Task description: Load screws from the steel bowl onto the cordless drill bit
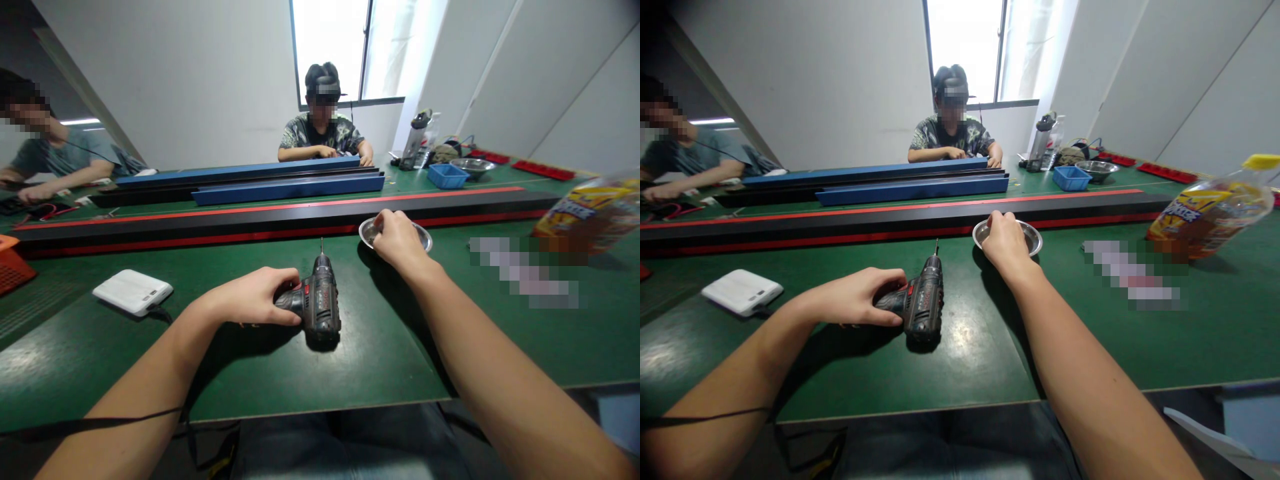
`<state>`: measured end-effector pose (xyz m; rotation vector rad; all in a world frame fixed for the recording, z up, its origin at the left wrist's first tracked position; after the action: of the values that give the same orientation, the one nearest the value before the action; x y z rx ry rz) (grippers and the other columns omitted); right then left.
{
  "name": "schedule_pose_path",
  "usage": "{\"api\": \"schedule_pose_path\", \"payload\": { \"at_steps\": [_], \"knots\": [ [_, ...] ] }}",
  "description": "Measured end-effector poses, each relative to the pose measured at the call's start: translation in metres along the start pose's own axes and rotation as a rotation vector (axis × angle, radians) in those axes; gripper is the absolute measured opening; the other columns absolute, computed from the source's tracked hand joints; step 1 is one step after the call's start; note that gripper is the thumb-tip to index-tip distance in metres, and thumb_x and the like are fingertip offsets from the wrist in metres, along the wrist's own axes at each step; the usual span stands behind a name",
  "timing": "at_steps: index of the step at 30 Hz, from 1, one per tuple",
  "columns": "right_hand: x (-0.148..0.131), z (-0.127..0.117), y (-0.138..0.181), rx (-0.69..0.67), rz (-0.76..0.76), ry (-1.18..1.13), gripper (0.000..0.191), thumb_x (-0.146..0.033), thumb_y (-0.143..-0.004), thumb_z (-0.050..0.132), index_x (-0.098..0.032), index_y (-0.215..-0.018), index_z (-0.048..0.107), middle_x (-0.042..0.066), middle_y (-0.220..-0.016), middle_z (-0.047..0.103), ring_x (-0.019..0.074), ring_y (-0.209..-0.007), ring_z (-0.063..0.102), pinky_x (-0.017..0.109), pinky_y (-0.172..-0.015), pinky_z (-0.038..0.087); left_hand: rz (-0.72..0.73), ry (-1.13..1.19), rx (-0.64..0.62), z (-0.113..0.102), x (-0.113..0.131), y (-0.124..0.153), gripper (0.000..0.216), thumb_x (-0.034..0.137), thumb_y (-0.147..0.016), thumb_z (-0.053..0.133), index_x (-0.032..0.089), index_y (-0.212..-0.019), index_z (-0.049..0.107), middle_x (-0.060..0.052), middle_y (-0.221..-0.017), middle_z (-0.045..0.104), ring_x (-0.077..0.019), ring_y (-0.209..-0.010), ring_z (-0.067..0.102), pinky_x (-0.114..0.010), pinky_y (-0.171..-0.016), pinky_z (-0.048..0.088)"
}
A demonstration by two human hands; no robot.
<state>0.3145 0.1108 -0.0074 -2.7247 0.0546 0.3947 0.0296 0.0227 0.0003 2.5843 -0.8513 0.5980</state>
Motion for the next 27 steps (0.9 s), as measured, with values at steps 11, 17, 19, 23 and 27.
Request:
{"api": "schedule_pose_path", "payload": {
  "at_steps": [11,17,19,23,27],
  "knots": [
    [-0.0009,-0.0046,-0.0027,0.025,0.009,-0.051,0.024,-0.023,-0.094,0.060,-0.017,-0.105,0.080,0.016,-0.106,0.079,0.0311,-0.102,0.072,0.039,-0.095,0.051,-0.005,0.011,-0.005,0.0003,-0.0006,-0.0001,0.046,0.052,-0.077,0.078,0.023,-0.106,0.060,0.000,-0.096,0.069,-0.0203,-0.083,0.064,-0.028,-0.070,0.044],
    [-0.0006,-0.0056,-0.0027,0.029,0.025,-0.046,0.026,-0.024,-0.097,0.058,-0.016,-0.109,0.080,0.017,-0.108,0.079,0.0309,-0.102,0.072,0.039,-0.094,0.051,0.002,-0.001,-0.001,0.0010,-0.0003,-0.0012,0.046,0.053,-0.076,0.078,0.022,-0.105,0.061,0.000,-0.095,0.068,-0.0201,-0.082,0.063,-0.028,-0.069,0.043],
    [0.0002,-0.0046,-0.0033,0.036,0.024,-0.046,0.026,-0.026,-0.098,0.058,-0.017,-0.108,0.080,0.017,-0.108,0.079,0.0313,-0.102,0.072,0.040,-0.094,0.051,0.001,-0.005,0.001,0.0008,-0.0001,-0.0011,0.046,0.053,-0.076,0.078,0.022,-0.105,0.061,0.000,-0.095,0.068,-0.0197,-0.081,0.062,-0.028,-0.069,0.043],
    [-0.0002,-0.0041,-0.0035,0.040,0.029,-0.062,0.025,-0.027,-0.098,0.059,-0.017,-0.108,0.080,0.016,-0.108,0.079,0.0308,-0.101,0.072,0.039,-0.092,0.051,0.001,-0.008,0.003,0.0003,0.0006,-0.0005,0.045,0.052,-0.076,0.078,0.022,-0.106,0.061,0.000,-0.095,0.068,-0.0194,-0.082,0.062,-0.028,-0.070,0.043],
    [-0.0047,-0.0064,-0.0022,0.037,0.014,-0.091,0.023,-0.024,-0.096,0.060,-0.018,-0.107,0.080,0.014,-0.107,0.079,0.0293,-0.100,0.072,0.037,-0.091,0.051,-0.004,-0.007,-0.001,0.0006,0.0009,-0.0008,0.044,0.051,-0.077,0.077,0.022,-0.105,0.061,0.000,-0.094,0.067,-0.0195,-0.081,0.062,-0.028,-0.069,0.043]
  ]
}}
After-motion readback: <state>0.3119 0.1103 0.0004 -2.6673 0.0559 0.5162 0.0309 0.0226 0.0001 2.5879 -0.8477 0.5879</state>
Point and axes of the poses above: each hand's wrist, its own y-axis away from the middle knuckle, its own z-axis out of the palm, x = y × z, the point moved 4 cm from there along -y, towards the middle knuckle
